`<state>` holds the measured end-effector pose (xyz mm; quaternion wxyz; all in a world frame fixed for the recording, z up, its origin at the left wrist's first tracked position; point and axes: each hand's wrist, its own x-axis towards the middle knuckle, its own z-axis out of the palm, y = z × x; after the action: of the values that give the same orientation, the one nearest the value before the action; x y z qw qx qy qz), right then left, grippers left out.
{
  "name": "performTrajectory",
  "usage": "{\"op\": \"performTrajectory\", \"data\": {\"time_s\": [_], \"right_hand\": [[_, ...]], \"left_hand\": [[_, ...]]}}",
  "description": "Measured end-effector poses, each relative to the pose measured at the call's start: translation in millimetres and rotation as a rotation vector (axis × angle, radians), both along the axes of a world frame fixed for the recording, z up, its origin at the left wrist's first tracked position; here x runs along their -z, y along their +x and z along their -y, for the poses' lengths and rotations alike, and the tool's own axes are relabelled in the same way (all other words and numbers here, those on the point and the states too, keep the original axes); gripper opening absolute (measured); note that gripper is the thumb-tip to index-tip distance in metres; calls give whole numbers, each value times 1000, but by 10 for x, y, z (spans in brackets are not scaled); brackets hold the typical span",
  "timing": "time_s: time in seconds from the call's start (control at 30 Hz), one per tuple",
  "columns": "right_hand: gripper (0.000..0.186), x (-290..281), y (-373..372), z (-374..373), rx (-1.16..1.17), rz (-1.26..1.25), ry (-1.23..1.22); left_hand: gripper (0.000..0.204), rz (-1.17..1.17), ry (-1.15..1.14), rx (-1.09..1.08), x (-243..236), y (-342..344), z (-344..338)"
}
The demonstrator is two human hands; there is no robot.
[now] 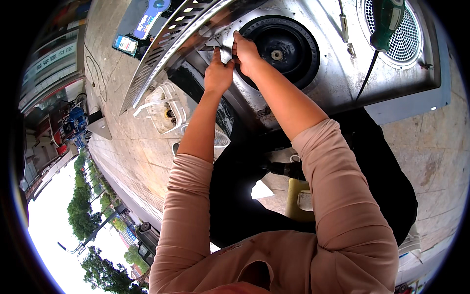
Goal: The person disassembles a kitchen range hood using a manual screwdriver and a power drill. They remove screws from the metal casing and fan grilles, then detach the grilles to access the internal fan components.
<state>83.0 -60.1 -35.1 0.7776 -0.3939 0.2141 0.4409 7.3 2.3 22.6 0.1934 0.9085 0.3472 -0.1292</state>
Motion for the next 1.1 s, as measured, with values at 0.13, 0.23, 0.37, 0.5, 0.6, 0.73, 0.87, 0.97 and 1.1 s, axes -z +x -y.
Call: {"op": "performTrajectory", "data": {"time_s": [0.13,0.23,0.37,0.5,0.6,0.73,0.87,0.97,1.1], "right_hand": [[33,-81,-24,37,-5,-1,12],[37,-82,-23,54,-5,3,43],[44,-65,-41,59,22,19,89],[47,-44,-25,56,73,48,97],[47,-19,-12,59,61,61,110],[45,-25,-13,52,61,81,118],[45,-14,-20,53,82,83,95],[45,-82,-75,117,83,111,19],[45,-49,-57,141,70,114,-4]], "left_hand": [[66,-27,-6,15,22,2,-10],[67,9,-38,13,40,14,-54],[76,74,-83,-2,87,21,-110],[70,123,-79,-20,106,14,-53],[71,125,-47,-23,126,6,-8],[74,83,-28,-28,106,33,58],[76,57,-15,0,82,54,76],[81,53,-44,-52,118,43,38],[81,59,-41,-40,159,27,12]]}}
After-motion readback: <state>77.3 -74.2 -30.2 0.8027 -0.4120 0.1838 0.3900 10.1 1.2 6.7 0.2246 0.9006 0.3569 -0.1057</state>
